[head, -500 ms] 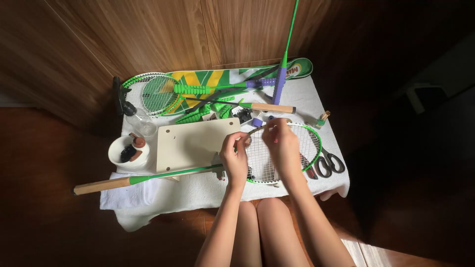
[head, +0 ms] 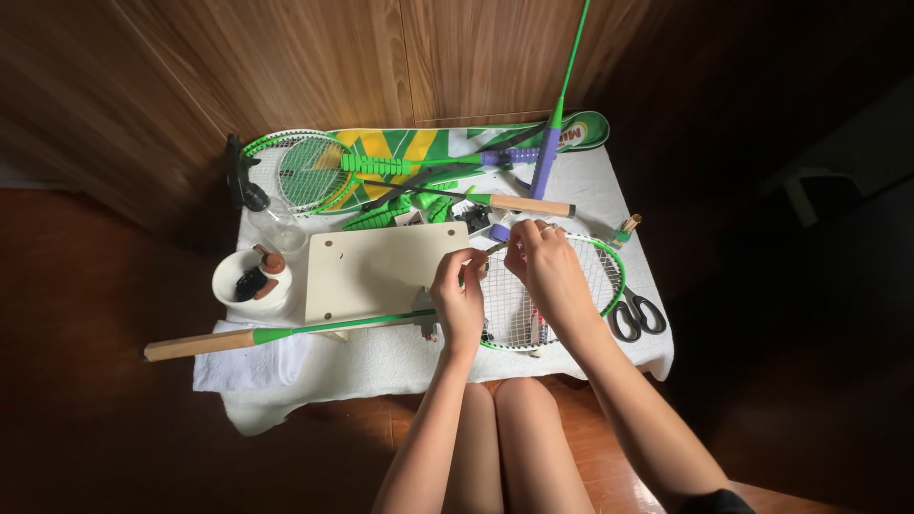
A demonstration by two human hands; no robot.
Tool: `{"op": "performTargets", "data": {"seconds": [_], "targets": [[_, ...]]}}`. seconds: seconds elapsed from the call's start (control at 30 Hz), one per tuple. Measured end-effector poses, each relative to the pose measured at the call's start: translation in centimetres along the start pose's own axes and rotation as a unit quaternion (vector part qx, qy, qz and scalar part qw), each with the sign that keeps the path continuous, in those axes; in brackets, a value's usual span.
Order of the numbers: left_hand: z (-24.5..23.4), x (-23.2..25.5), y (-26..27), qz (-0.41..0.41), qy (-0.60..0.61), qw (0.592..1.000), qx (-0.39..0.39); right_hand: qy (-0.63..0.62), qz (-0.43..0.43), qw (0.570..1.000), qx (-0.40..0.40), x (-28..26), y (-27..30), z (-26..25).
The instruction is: The person manually strings or repairs the netting of a badminton racket.
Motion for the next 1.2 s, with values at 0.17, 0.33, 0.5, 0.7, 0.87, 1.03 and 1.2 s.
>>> {"op": "performTargets", "data": {"seconds": [0.17, 0.33, 0.5, 0.7, 0.87, 1.03, 1.2], "targets": [[-0.1, 0.3, -0.1, -0.007, -0.013, 1.000, 0.006, 0.035, -0.005, 0.999, -0.011, -0.4, -0.3, 0.5], [0.1, 0.3, 0.0, -0.004, -0.008, 1.000, 0.012, 0.043, -0.001, 0.999, -0.012, -0.4, 0.0, 0.9], [0.1, 0.3, 0.0, -0.004, -0.014, 1.000, 0.016, 0.043, -0.001, 0.999, -0.006, 0.2, 0.1, 1.8], [0.2, -0.3, 0.1, 0.000, -0.003, 1.000, 0.024, 0.025, -0.009, 1.000, 0.003, -0.8, -0.1, 1.2], [0.1, 0.0, 0.0, 0.009, 0.002, 1.000, 0.019, -0.005, 0.012, 1.000, 0.010, 0.3, 0.2, 1.4], [0.0, 0.1, 0.0, 0.013, -0.010, 1.000, 0.016, -0.020, 0.024, 0.999, 0.016, 0.1, -0.1, 1.2], [-0.1, 0.4, -0.1, 0.024, -0.027, 0.999, 0.025, 0.005, 0.025, 1.000, 0.003, 0.0, -0.4, 1.3]]}}
Point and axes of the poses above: each hand's wrist, its own y-axis away from the middle knuckle, its own z-axis out of the palm, x = y × z, the point moved 3 cm from there along -y, towards the middle knuckle, and after that the axes turned 4 degrees about -y, right-handed, at the moved point
